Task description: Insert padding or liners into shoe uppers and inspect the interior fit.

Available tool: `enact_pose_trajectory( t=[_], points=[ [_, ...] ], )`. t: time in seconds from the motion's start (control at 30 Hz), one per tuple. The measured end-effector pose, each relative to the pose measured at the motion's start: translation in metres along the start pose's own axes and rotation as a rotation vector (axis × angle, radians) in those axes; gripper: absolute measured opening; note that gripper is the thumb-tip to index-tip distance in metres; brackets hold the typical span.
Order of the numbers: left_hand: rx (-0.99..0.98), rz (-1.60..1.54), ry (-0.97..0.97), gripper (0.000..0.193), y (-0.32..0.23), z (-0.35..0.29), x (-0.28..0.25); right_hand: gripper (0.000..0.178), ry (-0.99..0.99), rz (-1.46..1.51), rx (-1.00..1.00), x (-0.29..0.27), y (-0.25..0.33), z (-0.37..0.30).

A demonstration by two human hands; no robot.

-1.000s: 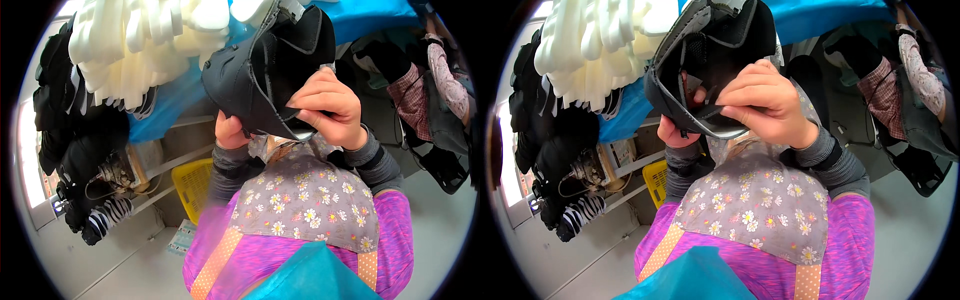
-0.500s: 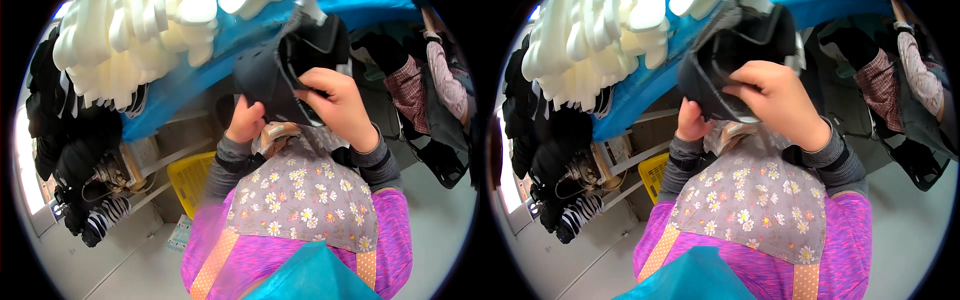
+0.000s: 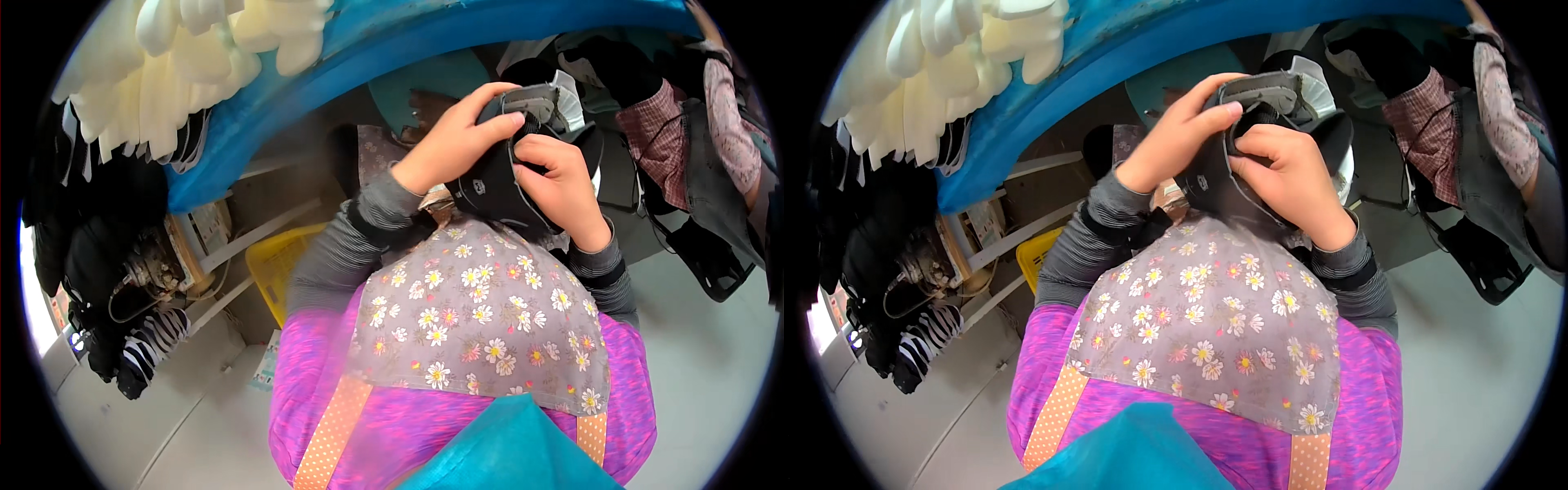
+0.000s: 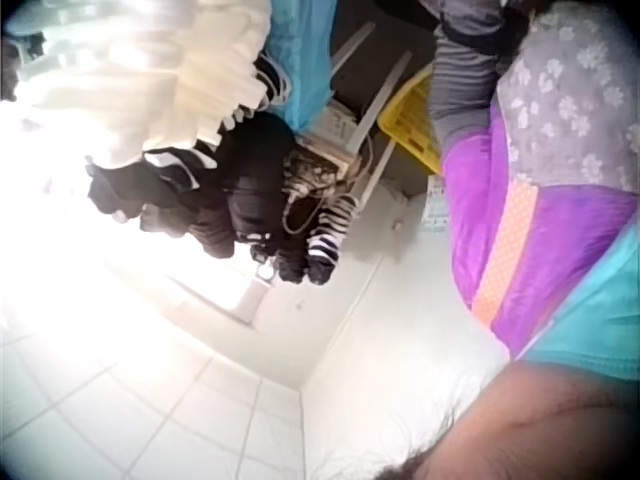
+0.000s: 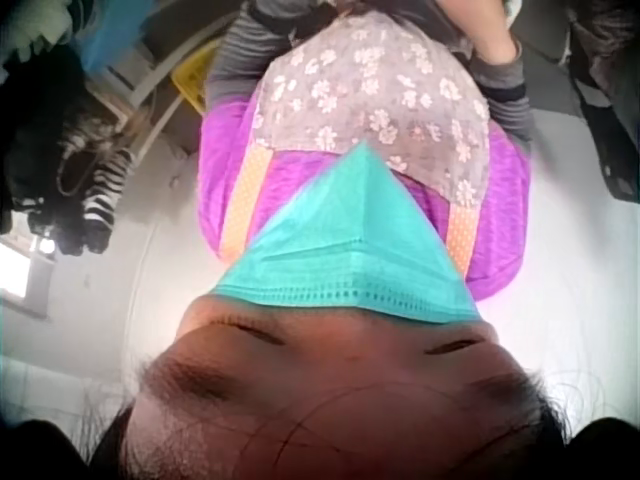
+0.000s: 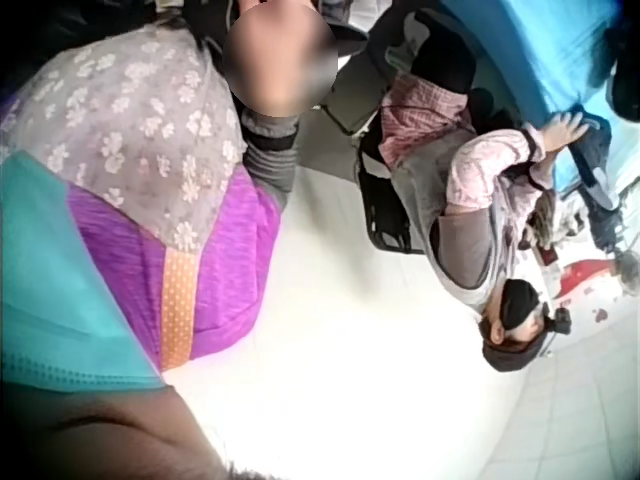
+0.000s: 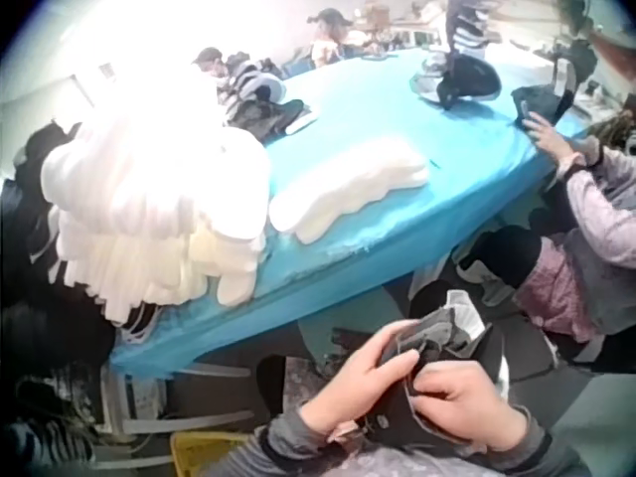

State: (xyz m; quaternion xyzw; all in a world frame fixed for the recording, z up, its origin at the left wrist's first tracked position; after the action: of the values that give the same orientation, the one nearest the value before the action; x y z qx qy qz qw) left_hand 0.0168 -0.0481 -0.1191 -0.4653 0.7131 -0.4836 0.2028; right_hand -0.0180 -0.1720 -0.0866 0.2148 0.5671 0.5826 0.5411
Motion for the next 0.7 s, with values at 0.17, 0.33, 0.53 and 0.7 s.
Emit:
enact_pose_trajectory(
  t=[0.17,0.33,0.53,0.7],
  points=[
    [0.068,0.072,-0.034,0.043,0.000,-0.007,0.006,0.017,-0.106,0.476,0.456,0.015,-0.057,-0.032],
    [0.177,0.249,-0.036,0.043,0.019,-0.005,0.008,0.020,-0.435,0.809,0.731,0.022,-0.090,-0.051],
    [0.014,0.121,-0.245,0.037,0.037,0.009,-0.004,0.024,-0.118,0.759,0.566,0.030,-0.062,-0.029],
    [0.002,0.079,-0.308,0.035,0.048,0.011,-0.011,0.025,-0.135,0.635,0.539,0.024,-0.058,-0.035]
  ],
)
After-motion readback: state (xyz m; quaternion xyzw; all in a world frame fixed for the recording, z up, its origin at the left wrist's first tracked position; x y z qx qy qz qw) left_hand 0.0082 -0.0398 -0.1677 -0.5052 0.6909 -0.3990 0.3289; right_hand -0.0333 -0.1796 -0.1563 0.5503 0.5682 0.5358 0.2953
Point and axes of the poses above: each hand's wrist, its own z-axis towards the middle knuckle, its own x-axis out of the palm, y = z × x, the point moved 7 cm from there along z, towards the middle knuckle, and after that the axes turned 15 degrees about -x, right-handed, at the moved point
